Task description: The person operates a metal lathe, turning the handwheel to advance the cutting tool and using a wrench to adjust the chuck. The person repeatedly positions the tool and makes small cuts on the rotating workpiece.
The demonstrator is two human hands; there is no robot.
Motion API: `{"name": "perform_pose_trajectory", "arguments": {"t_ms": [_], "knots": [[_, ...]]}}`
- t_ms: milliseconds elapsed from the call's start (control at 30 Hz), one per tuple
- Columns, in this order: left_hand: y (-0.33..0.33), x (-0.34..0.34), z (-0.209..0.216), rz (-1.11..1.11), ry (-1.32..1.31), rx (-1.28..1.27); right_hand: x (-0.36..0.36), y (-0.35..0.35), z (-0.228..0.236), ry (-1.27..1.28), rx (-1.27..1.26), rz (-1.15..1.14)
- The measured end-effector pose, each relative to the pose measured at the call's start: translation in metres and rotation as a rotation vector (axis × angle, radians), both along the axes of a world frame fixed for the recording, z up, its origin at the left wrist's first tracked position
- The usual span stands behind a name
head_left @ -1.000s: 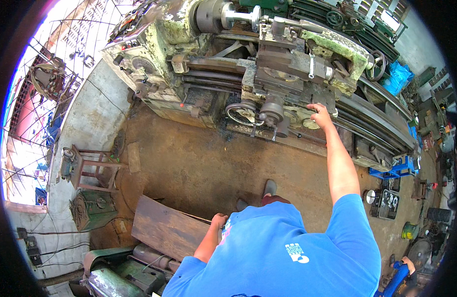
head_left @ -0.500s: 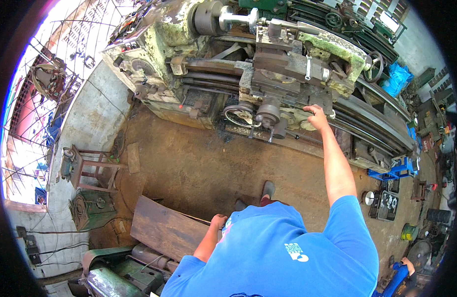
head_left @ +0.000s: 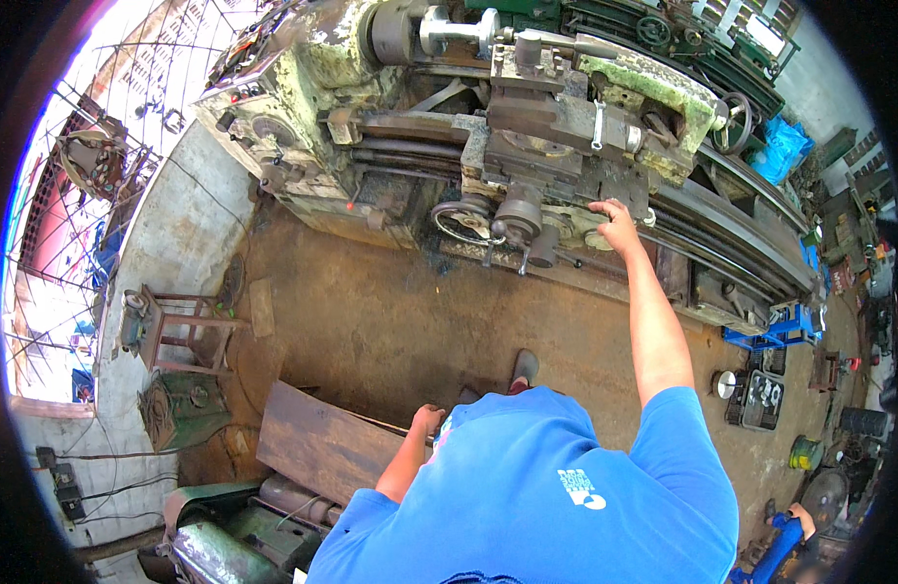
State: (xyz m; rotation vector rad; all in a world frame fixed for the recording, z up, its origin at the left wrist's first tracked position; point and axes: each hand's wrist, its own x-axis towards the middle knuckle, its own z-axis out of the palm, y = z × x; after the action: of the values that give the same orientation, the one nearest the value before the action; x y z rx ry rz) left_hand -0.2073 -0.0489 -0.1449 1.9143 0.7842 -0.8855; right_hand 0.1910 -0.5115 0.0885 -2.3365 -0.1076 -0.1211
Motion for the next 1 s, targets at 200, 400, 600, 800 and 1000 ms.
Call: {"name": "perform_pose_trajectory", "arguments": {"t_ms": [200,400,600,800,1000], "knots": [[-0.003,0.001,-0.005,-0.044,-0.024,0.022,0.002,-0.004,-0.002,0.016,0.019,0.039],[-0.005,-0.001,-0.013,-0.114,-0.037,0.085,0.001,-0.004,-0.001,0.024,0.019,0.034],[-0.013,-0.001,-0.008,-0.064,0.015,0.080,-0.003,-0.002,-0.002,-0.017,0.032,0.014],[-0.013,0.000,-0.015,-0.124,0.012,0.111,-0.003,0.000,-0.004,0.006,-0.015,-0.018],[-0.013,-0.006,-0.031,-0.070,0.050,0.065,-0.005,0.002,-0.003,-0.021,-0.028,-0.011]]}}
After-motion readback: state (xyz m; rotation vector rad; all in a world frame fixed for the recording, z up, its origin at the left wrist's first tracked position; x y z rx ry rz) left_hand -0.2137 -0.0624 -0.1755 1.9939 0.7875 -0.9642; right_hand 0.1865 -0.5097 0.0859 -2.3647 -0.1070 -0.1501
